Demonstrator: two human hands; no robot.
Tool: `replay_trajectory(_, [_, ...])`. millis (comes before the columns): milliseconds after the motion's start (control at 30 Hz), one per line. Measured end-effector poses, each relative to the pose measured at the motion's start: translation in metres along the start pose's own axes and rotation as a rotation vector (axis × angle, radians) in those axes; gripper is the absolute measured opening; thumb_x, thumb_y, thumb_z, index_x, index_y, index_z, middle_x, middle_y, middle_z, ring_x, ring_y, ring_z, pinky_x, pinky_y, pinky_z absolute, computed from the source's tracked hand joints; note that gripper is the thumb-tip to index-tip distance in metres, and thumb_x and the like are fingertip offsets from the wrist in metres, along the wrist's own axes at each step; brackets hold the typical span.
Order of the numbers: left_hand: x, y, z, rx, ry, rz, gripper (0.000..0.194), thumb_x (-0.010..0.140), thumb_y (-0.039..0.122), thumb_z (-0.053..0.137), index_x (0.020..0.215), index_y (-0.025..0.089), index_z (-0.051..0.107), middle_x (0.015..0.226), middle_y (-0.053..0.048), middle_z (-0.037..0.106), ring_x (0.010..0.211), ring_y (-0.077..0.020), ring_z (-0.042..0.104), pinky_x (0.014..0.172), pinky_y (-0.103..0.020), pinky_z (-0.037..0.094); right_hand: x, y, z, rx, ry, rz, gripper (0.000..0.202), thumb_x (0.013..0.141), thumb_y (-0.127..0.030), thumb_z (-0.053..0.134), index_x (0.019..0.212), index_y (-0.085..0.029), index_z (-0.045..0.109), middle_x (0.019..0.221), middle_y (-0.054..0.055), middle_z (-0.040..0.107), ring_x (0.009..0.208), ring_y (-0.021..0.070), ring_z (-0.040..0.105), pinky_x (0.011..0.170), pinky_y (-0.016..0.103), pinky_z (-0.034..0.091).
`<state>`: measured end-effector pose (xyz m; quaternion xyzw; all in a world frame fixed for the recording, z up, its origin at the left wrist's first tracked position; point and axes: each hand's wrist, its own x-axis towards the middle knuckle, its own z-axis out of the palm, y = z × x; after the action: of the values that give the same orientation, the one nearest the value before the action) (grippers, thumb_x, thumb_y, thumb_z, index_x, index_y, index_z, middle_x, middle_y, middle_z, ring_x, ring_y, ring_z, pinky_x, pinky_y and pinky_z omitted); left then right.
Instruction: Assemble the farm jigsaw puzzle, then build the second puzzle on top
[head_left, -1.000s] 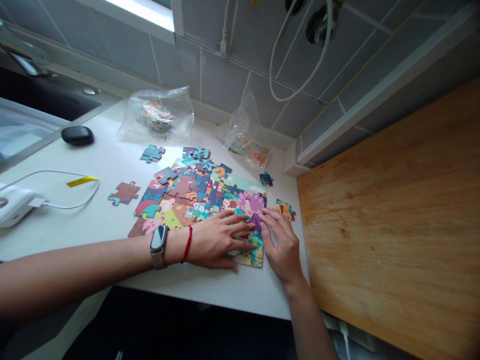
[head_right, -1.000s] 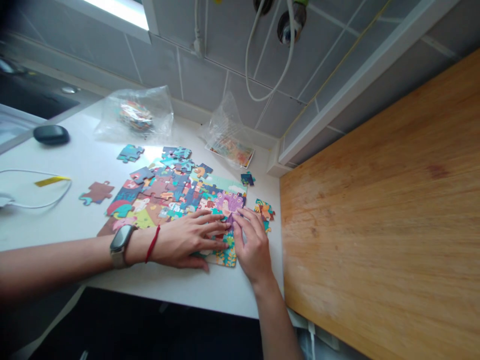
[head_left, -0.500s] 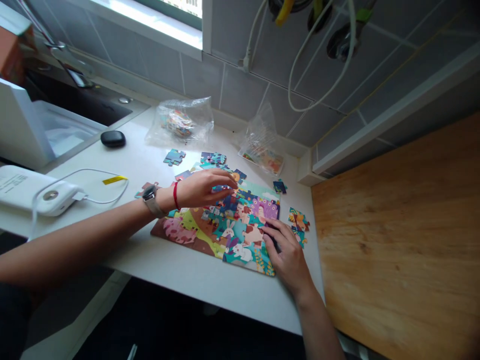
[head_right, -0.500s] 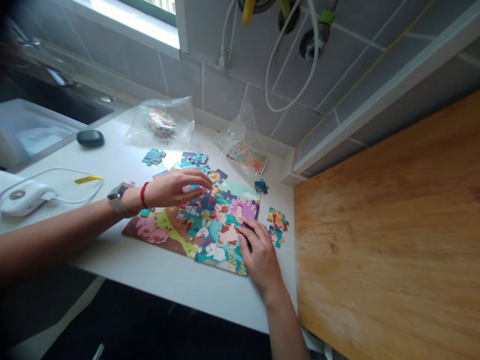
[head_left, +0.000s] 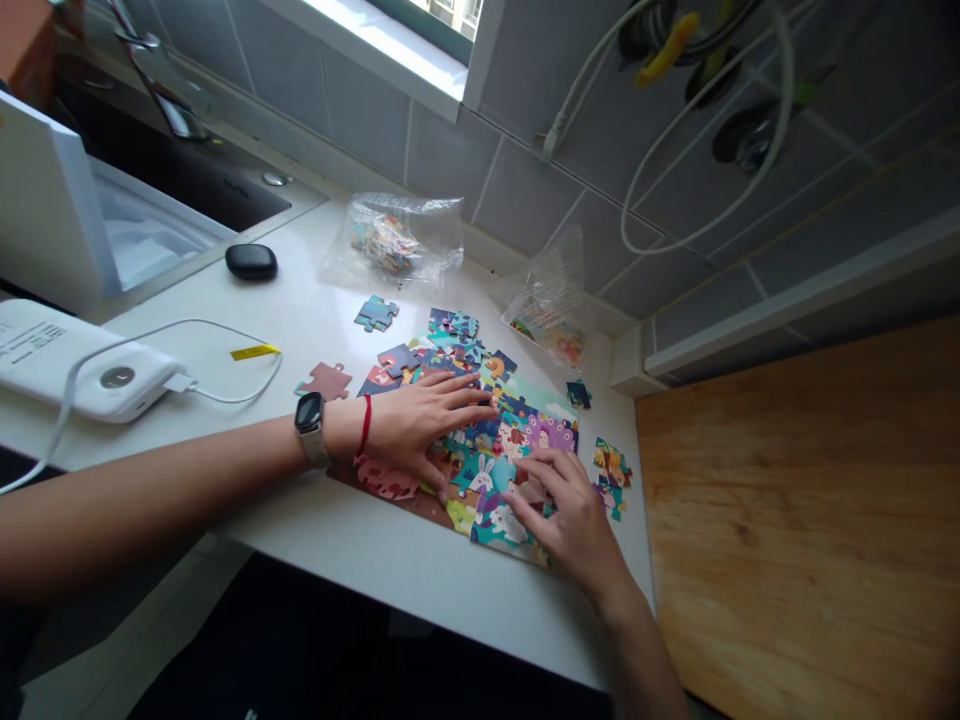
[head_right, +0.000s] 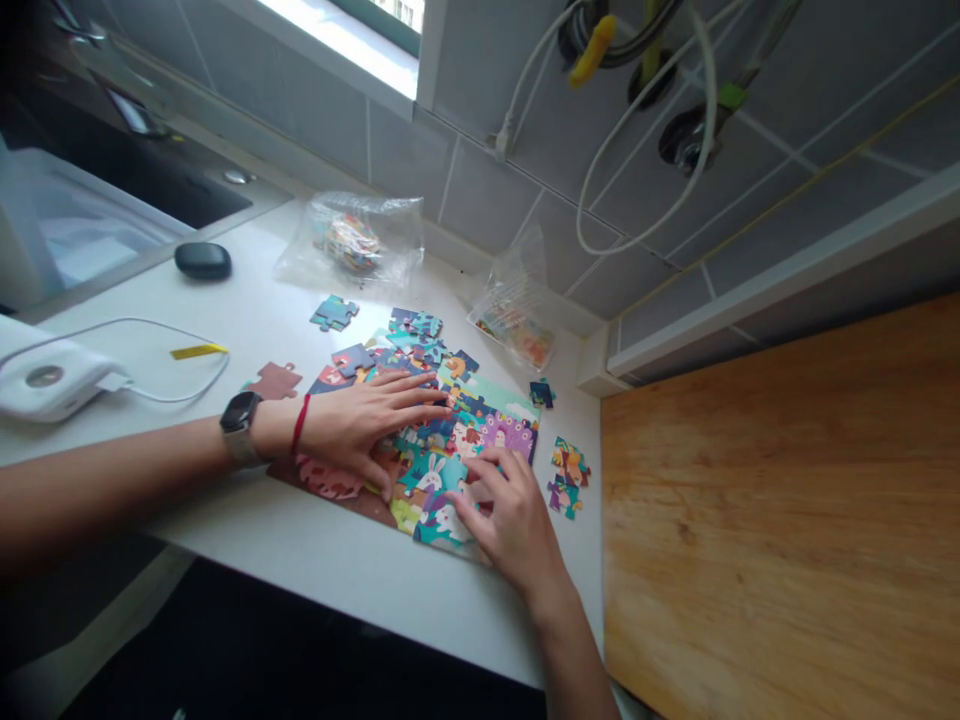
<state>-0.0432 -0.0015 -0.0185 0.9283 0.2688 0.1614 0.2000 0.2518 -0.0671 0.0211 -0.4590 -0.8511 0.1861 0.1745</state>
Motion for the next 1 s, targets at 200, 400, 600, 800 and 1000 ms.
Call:
replay_trajectory(200, [0.0,-0.001,0.002,0.012,0.04,-0.007,0.099,0.078,0.069,0.08,0.155,0.015,0.048,0.16,-0.022,0.049,0.155,-0.047,0.032,0.125,-0.061,0.029,0.049,-0.031,-0.002,-0.146,-0.283,0.05,0.035,0.082,-0.036,0.089,0.108,-0.021,0.07,0.112,0.009,0.069,0.106,0.0309,0.066,0.09,0.045,0.056])
replay_trajectory(400, [-0.001,0.0,0.003,0.026,0.07,0.014,0.09,0.08,0.068,0.08,0.149,0.016,0.055,0.159,-0.02,0.051,0.152,-0.0454,0.037,0.125,-0.063,0.028,0.051,-0.023,0.004,-0.106,-0.284,0.054,0.03,0.082,-0.036,0.088,0.098,-0.023,0.066,0.103,0.006,0.068,0.097,0.0272,0.068,0.082,0.039,0.056])
replay_trajectory(600, [-0.001,0.003,0.0,0.029,0.023,-0.038,0.085,0.079,0.07,0.08,0.143,0.019,0.061,0.162,-0.018,0.047,0.154,-0.0469,0.034,0.125,-0.063,0.028,0.046,-0.022,0.006,-0.044,-0.291,0.06,0.034,0.081,-0.029,0.089,0.104,-0.022,0.065,0.108,0.006,0.067,0.102,0.0278,0.067,0.087,0.04,0.055])
replay_trajectory(800, [-0.001,0.004,-0.004,0.024,-0.026,-0.062,0.082,0.082,0.068,0.078,0.144,0.019,0.059,0.164,-0.017,0.045,0.156,-0.0462,0.031,0.127,-0.062,0.026,0.046,-0.021,0.008,0.014,-0.284,0.086,0.032,0.08,-0.025,0.089,0.098,-0.022,0.062,0.103,0.005,0.066,0.098,0.026,0.066,0.085,0.037,0.054])
replay_trajectory(1000, [-0.002,0.003,-0.002,0.008,-0.005,-0.057,0.08,0.081,0.068,0.079,0.142,0.019,0.061,0.163,-0.018,0.046,0.157,-0.0462,0.029,0.127,-0.062,0.025,0.047,-0.024,0.007,0.017,-0.261,0.09,0.031,0.079,-0.023,0.088,0.097,-0.023,0.062,0.1,0.004,0.067,0.096,0.0255,0.066,0.081,0.035,0.053])
